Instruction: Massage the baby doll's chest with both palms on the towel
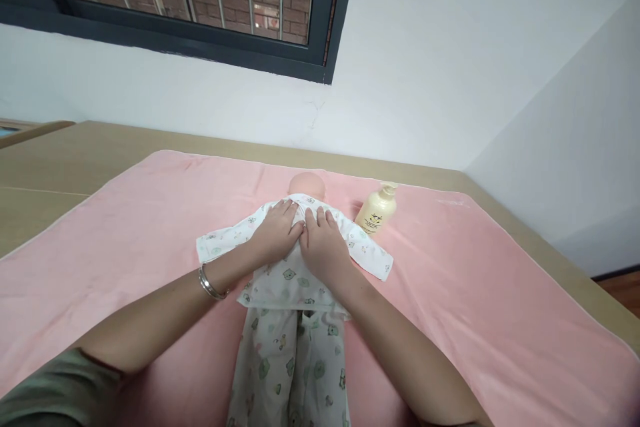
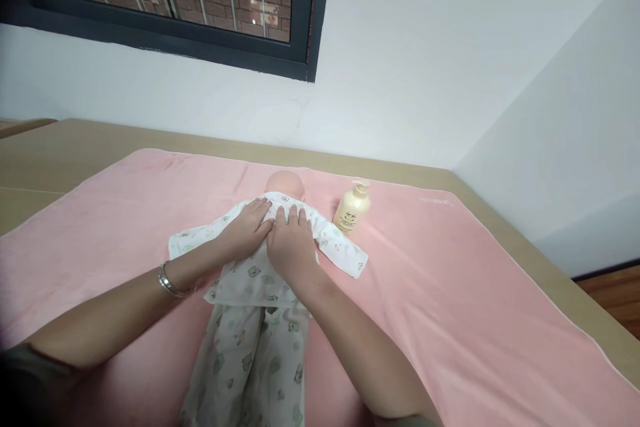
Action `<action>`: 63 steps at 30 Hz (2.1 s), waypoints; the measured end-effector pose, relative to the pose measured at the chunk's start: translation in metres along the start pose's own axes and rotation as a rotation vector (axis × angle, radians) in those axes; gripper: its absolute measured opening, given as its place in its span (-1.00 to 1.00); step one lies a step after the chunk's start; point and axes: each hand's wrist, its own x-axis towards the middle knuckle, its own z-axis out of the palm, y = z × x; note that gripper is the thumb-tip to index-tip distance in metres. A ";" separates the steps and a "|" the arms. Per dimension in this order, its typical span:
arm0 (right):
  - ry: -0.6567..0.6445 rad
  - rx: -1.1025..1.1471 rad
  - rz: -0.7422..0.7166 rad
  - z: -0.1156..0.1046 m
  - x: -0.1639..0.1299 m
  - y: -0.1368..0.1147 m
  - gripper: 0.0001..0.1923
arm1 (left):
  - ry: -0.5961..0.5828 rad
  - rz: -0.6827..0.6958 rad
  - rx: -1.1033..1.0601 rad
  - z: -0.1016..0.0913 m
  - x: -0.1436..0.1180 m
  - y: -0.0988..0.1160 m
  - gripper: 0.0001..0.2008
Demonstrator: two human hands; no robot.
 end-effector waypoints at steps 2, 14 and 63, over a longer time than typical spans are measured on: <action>0.016 0.000 -0.009 0.001 0.000 0.001 -0.43 | 0.016 0.008 0.009 0.002 0.000 -0.001 -0.45; 0.005 -0.009 0.001 0.001 0.001 -0.001 -0.43 | 0.005 -0.005 0.009 0.004 -0.001 0.000 -0.42; 0.004 -0.044 0.007 0.000 0.002 0.000 -0.43 | 0.031 0.019 0.052 0.006 -0.003 0.001 -0.42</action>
